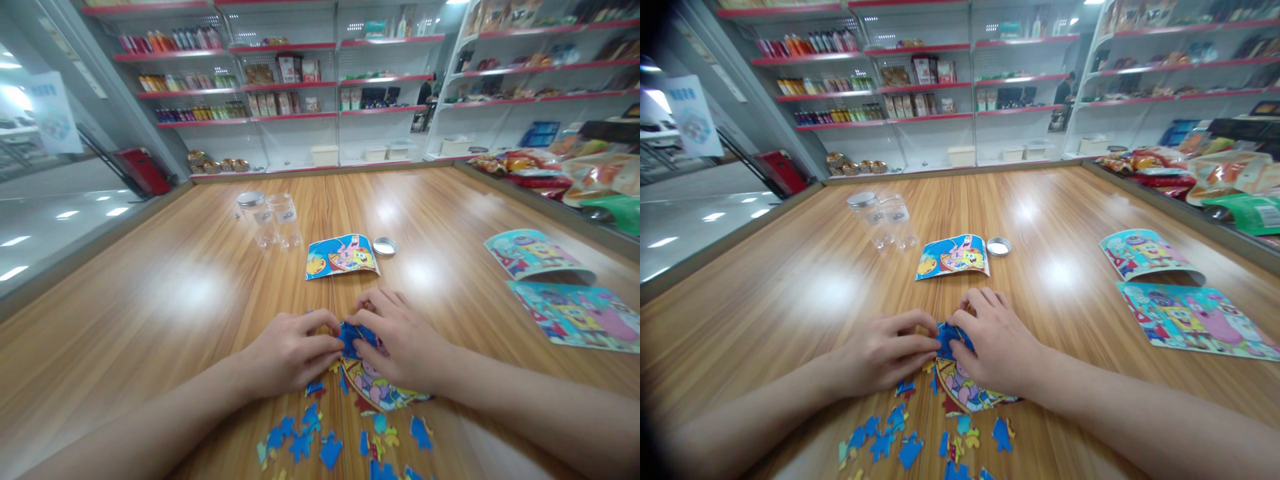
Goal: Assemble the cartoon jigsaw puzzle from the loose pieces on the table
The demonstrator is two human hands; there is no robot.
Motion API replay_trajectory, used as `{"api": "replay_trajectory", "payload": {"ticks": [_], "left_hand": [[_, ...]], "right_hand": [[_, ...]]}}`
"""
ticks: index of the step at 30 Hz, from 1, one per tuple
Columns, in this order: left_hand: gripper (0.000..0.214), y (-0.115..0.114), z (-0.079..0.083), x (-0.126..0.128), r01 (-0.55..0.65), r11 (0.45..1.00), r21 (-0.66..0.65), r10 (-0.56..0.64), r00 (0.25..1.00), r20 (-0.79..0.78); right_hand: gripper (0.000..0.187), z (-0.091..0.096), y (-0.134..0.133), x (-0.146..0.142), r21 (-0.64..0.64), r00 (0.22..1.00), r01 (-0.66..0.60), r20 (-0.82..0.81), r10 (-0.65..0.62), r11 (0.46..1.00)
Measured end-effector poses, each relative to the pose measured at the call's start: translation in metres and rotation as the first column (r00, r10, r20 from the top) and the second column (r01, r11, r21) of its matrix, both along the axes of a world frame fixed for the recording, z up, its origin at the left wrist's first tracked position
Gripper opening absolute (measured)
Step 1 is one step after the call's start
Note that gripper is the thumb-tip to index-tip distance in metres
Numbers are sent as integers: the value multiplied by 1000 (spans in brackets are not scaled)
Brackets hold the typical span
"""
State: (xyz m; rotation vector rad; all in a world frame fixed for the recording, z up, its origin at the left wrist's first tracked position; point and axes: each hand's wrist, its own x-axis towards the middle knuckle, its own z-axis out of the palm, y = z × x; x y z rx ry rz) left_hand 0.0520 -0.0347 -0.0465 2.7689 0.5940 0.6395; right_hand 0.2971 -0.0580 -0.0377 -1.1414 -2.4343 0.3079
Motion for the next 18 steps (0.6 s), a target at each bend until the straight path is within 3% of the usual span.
{"api": "replay_trajectory", "payload": {"ticks": [6,18], "left_hand": [[22,-6,3,1,41,991,130,-27,994,-108],[21,-13,10,8,48,981,186,-13,983,-182]], "right_hand": [[22,-2,1,-1,15,1000,5,-13,-4,1000],[11,1,1,-1,-30,999,27,-25,-27,999]]}}
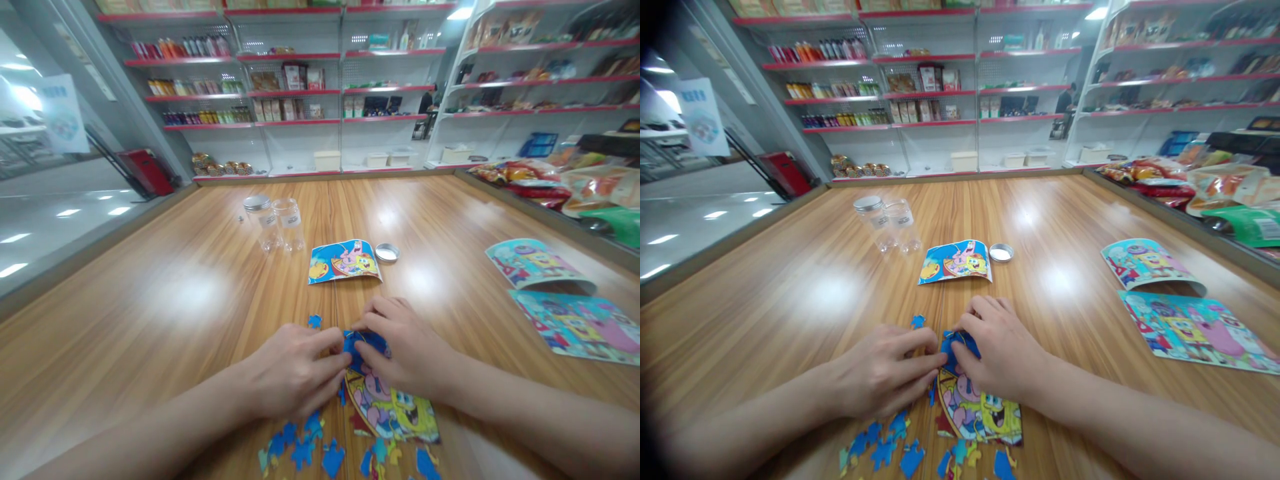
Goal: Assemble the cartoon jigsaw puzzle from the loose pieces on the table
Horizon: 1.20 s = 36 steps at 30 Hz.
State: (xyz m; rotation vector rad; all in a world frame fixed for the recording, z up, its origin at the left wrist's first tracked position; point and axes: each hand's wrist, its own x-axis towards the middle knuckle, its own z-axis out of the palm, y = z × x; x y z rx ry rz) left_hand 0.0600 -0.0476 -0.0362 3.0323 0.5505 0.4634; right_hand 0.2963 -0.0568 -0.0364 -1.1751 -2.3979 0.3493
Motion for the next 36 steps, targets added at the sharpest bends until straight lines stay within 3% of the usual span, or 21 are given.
{"api": "replay_trajectory", "payload": {"ticks": [5,9,17,36], "left_hand": [[21,-8,3,4,-38,999,37,40,998,-53],[20,-11,3,2,-50,998,38,53,996,-72],[16,-9,1,3,-40,998,49,43,997,-60],[25,-10,7,3,-36,999,-8,36,998,-58]], "right_hand": [[2,7,7,-13,-63,999,45,-15,-46,997],[5,9,12,-20,-123,994,76,-64,-85,989],[9,2,19,-15,-191,977,5,-207,-45,982],[11,-3,22,-14,-180,977,43,-199,-79,983]]}}
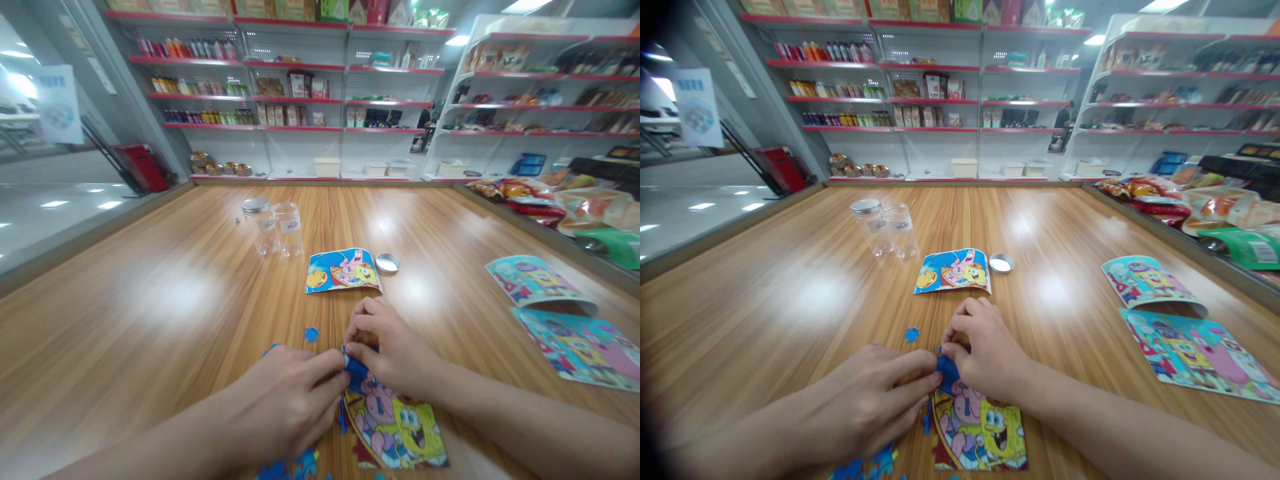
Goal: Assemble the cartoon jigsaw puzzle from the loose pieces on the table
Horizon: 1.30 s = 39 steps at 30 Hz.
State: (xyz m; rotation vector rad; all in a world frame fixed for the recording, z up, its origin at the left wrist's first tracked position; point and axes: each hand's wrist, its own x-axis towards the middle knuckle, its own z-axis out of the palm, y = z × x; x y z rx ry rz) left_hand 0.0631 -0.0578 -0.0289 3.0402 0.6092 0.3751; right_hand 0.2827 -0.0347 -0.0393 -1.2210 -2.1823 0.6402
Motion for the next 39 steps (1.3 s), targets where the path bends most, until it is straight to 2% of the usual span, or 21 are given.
{"api": "replay_trajectory", "payload": {"ticks": [12,19,30,34,39], "left_hand": [[28,3,-2,0,48,998,29,-52,988,147],[28,2,0,0,47,999,11,-48,990,131],[26,3,4,1,22,994,-103,-14,997,77],[26,2,5,1,24,996,-87,-17,997,76],[28,4,4,0,37,997,-67,-30,994,101]], "right_hand": [[18,0,1,1,-21,998,18,-61,-19,1000],[21,-2,3,1,-42,995,61,-81,-64,997],[22,1,5,-3,-77,994,104,-17,-106,992],[18,2,7,-2,-89,995,101,11,-100,991],[17,-1,14,2,-125,997,57,-46,-63,991]]}}
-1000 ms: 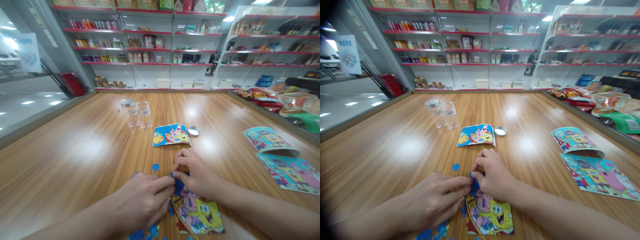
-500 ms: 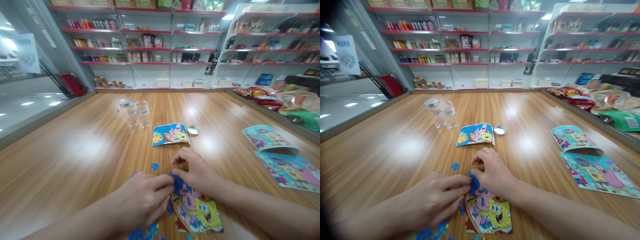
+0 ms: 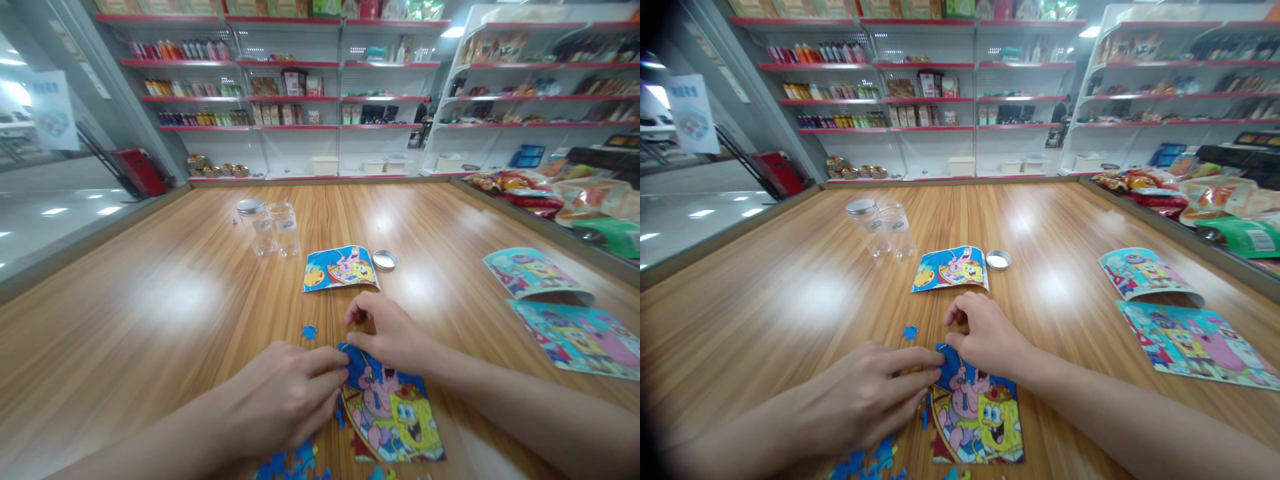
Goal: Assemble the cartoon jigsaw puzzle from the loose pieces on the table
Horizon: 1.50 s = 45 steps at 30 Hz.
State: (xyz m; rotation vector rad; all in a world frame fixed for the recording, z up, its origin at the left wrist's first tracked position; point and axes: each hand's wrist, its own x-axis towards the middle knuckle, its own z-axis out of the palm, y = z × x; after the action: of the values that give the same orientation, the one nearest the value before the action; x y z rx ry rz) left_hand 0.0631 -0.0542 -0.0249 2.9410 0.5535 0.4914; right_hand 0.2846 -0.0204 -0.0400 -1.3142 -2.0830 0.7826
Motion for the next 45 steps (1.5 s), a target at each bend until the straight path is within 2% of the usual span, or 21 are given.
{"api": "replay_trajectory", "payload": {"ticks": [9,14,31,35,39,42,45], "left_hand": [[27,0,1,1,1,1000,11,-1,1000,31],[26,0,2,1,-1,1000,3,1,1000,-6],[27,-1,4,3,14,1000,12,-14,1000,7],[26,-2,-1,2,5,999,35,-5,1000,1],[26,3,-12,-4,-5,997,74,-4,993,116],[27,7,-16,-8,-74,995,69,59,979,194],[27,9,-17,-10,-108,994,29,101,979,178]], "right_hand": [[20,1,6,2,-43,1000,-5,-18,5,999],[20,0,6,2,-35,1000,-14,-17,13,999],[16,2,4,-1,-1,998,-7,66,8,1000],[15,4,4,-2,0,997,0,77,0,1000],[14,5,4,1,-14,997,-20,71,21,1000],[14,4,5,3,-34,998,-38,53,40,999],[15,4,8,4,-78,998,-50,24,52,996]]}}
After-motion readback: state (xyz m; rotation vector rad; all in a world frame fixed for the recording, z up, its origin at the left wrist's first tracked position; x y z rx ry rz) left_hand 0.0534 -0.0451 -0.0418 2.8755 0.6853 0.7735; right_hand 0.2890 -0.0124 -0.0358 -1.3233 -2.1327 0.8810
